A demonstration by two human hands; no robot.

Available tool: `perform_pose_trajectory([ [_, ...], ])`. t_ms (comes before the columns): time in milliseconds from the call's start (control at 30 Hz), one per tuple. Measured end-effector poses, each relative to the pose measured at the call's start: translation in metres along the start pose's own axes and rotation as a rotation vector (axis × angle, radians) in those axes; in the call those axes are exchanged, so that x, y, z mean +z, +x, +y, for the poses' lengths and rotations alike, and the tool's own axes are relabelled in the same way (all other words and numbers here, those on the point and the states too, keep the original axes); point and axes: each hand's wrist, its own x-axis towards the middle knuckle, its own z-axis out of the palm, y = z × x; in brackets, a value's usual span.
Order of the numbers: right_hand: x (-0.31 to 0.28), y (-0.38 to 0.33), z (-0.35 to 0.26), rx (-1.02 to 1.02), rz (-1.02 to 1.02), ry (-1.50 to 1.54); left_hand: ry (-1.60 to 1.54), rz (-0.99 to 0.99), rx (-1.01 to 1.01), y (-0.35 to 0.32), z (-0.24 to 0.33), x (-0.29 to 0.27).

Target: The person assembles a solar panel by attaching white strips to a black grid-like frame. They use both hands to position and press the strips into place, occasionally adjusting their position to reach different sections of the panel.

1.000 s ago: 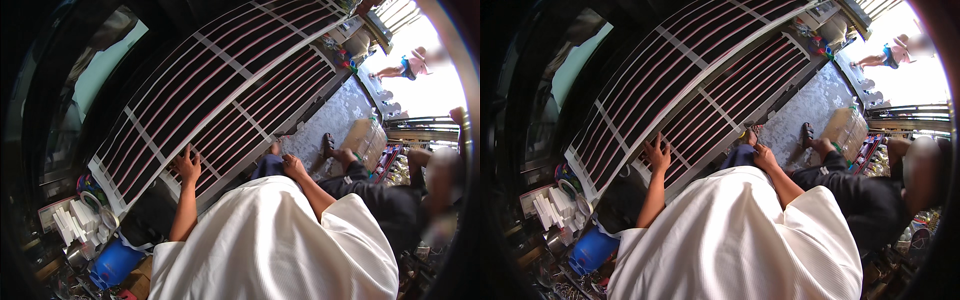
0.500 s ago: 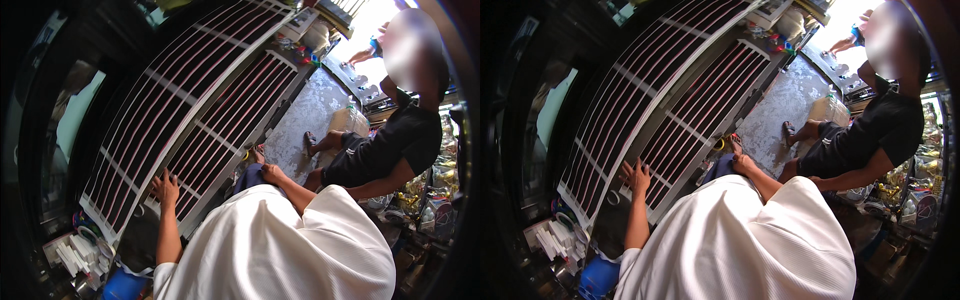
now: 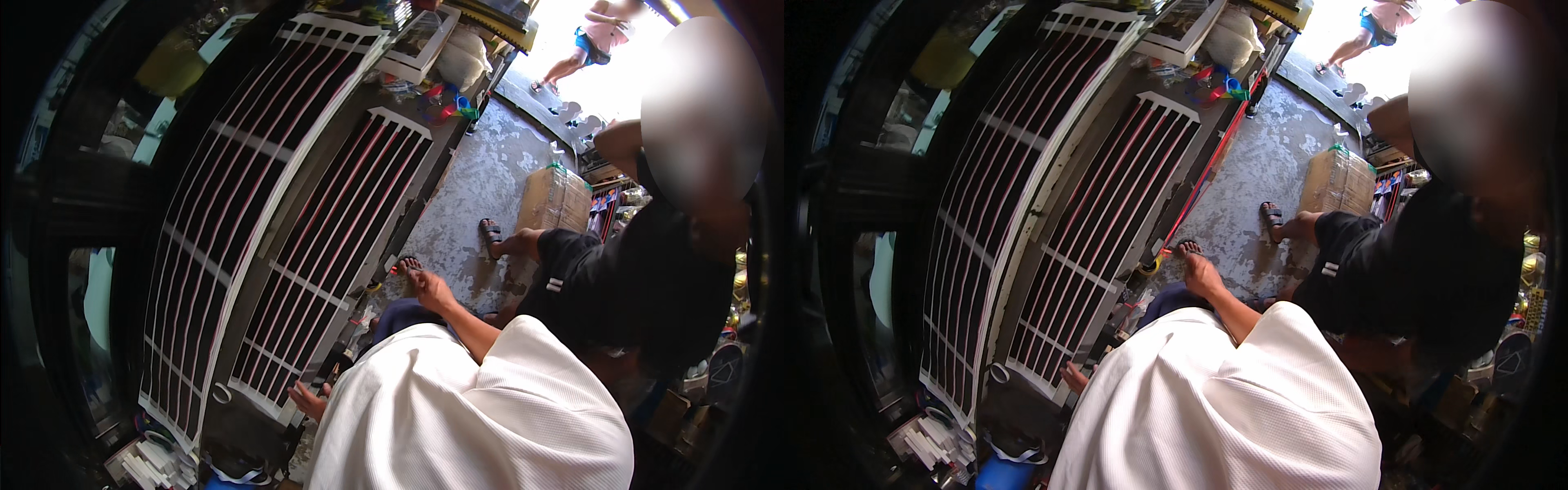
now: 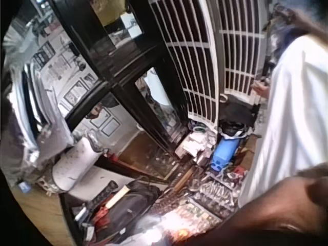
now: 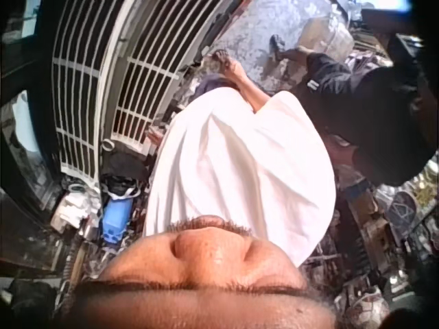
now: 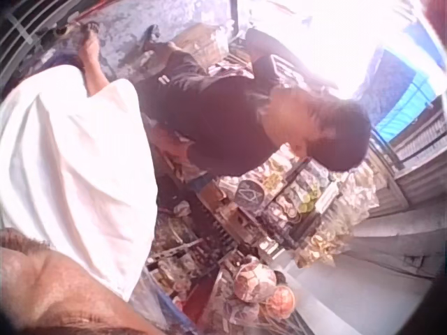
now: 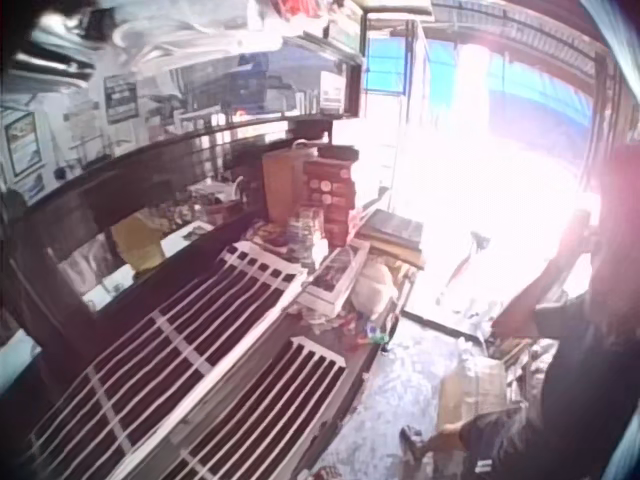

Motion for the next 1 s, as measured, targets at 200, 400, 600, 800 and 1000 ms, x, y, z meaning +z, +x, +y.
perform_pose_trajectory([
  [200,-0.119,0.169,-0.052,0.145,0.356,0.239,-0.415,-0.404,-0.357,0.022,0.020,-0.008],
  [400,-0.221,0.313,-0.123,-0.046,0.300,0.569,-0.128,-0.637,-0.242,0.036,0.073,-0.022],
  [600,-0.261,0.429,-0.179,0.272,0.250,0.889,-0.162,-0.718,-0.295,0.036,0.102,-0.021],
  [800,-0.249,0.471,-0.178,0.263,0.455,0.740,-0.173,-0.760,-0.297,0.036,0.110,-0.028],
  [1000,-0.190,0.330,-0.133,-0.002,0.649,0.717,-0.146,-0.806,-0.269,0.048,0.118,-0.036],
])
